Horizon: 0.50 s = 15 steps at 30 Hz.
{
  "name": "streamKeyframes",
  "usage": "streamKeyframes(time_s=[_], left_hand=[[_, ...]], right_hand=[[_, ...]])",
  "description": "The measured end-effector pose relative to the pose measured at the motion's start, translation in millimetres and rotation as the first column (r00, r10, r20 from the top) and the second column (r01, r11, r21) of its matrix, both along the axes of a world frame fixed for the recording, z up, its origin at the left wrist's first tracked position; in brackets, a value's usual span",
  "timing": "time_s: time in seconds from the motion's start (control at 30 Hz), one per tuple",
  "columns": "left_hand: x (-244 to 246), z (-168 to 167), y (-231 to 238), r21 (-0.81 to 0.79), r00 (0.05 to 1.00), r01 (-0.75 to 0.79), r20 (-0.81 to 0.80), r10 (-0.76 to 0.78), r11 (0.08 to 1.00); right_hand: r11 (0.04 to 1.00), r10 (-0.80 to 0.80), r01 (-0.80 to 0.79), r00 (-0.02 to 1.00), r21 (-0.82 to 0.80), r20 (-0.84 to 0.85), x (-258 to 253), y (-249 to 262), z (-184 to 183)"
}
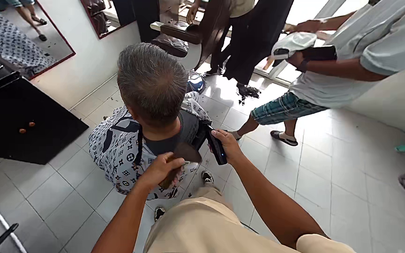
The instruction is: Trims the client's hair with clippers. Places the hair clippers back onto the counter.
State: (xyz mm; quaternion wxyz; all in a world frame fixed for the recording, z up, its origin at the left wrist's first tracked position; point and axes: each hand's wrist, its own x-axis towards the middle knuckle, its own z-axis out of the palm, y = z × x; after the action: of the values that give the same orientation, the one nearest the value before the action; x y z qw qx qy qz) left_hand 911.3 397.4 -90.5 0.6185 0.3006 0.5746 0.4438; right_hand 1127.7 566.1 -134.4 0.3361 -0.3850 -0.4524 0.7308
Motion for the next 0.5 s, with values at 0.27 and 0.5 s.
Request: streamKeyframes(time_s=[0.27, 0.5], left_hand=[[106.5, -30.0, 86.7, -0.103, 0.601, 0.021, -0.793, -0.095, 0.994], [127.6, -22.2, 115.7, -0.287, 0.158, -0.335, -0.956, -0.246, 0.897]], right_hand=[[0.973, 0.230, -0.229, 0.973, 0.037, -0.004, -19.7, 132.6, -11.1], [0.350, 0.894, -0.934, 0.354, 0.068, 0.274, -89.6, 200.6, 19.8]])
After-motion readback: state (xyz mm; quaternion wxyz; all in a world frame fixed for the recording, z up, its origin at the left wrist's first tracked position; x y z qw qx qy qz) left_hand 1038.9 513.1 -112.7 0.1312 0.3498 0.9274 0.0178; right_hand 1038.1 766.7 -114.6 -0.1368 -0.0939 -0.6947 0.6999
